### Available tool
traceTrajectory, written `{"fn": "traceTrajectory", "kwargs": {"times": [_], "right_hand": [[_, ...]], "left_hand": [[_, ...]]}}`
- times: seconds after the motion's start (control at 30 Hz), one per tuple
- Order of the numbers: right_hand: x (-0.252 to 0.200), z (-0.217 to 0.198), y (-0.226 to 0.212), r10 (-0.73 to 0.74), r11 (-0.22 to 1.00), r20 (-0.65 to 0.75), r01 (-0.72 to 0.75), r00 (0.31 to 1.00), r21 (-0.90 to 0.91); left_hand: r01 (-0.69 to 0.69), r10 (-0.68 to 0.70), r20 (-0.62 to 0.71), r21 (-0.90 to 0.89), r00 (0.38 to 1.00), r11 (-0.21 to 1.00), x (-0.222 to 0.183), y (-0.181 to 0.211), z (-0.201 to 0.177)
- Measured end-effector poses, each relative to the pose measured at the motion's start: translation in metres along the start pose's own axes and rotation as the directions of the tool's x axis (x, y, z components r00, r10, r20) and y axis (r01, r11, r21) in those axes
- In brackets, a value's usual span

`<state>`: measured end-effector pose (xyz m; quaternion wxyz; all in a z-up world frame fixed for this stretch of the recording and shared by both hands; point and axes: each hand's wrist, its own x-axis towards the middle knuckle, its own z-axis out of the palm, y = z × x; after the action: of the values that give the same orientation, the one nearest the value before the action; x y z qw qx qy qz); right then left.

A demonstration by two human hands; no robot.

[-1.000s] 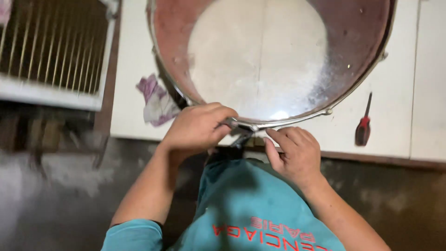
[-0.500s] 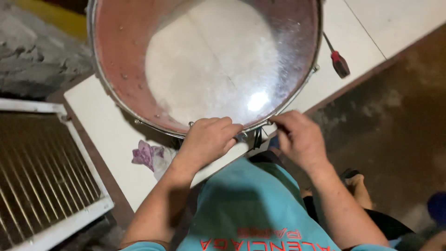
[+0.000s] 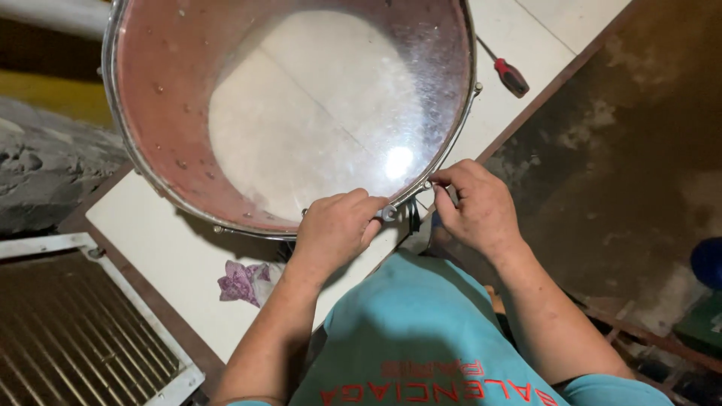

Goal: Repairing a drum by tightening the tension rods on the rim using a wrench and fingers

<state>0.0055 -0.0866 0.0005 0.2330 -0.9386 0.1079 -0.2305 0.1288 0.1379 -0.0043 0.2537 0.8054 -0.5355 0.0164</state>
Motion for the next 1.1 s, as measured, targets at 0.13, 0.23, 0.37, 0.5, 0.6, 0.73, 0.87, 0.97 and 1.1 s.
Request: {"fn": "traceTrajectory", "kwargs": {"times": [0.13,0.23,0.37,0.5,0.6,0.73,0.87,0.97,1.1], "right_hand": [[-0.001,0.001,-0.006,0.044,0.999,0.006,-0.044,0.999,-0.024],[-0.001,0.007,-0.001,0.031,0.999,0.048,-0.030,0.998,-0.024],[0.003,-0.009,-0.010,0.091,0.987,0.096,-0.103,0.991,0.126],[-0.001,-0.004,-0.011,0.165,0.986,0.057,-0.164,0.985,-0.026],[-0.001,-0.003,-0.007,0.140,0.988,0.054,-0.136,0.989,-0.077],[-0.002,-0.009,-0.015,0.134,0.989,0.013,-0.133,0.991,-0.070],[-0.002,-0.002,-0.007,0.132,0.986,0.051,-0.125,0.990,-0.113],[0.001,-0.009,-0.014,0.107,0.994,0.091,-0.104,0.990,-0.040],[0.001,-0.004,-0.013,0.124,0.978,0.144,-0.097,0.982,-0.183]], "left_hand": [[0.027,-0.027,0.032,-0.005,0.999,1.000,0.000,0.000,0.002],[0.045,-0.043,0.063,-0.045,0.997,0.998,0.002,0.002,-0.004],[0.038,-0.035,0.071,-0.048,0.997,0.998,0.003,0.003,-0.005],[0.041,-0.037,0.076,-0.055,0.996,0.998,0.005,0.004,-0.008],[0.044,-0.038,0.087,-0.070,0.995,0.997,0.007,0.004,-0.008],[0.024,-0.022,0.062,-0.034,0.998,0.999,0.004,0.004,-0.008],[0.024,-0.020,0.066,-0.060,0.998,0.998,0.006,0.003,-0.008],[0.022,-0.020,0.038,-0.042,0.999,0.999,0.003,0.003,-0.005],[0.019,-0.018,0.019,-0.034,1.000,0.999,0.004,0.004,-0.005]]}}
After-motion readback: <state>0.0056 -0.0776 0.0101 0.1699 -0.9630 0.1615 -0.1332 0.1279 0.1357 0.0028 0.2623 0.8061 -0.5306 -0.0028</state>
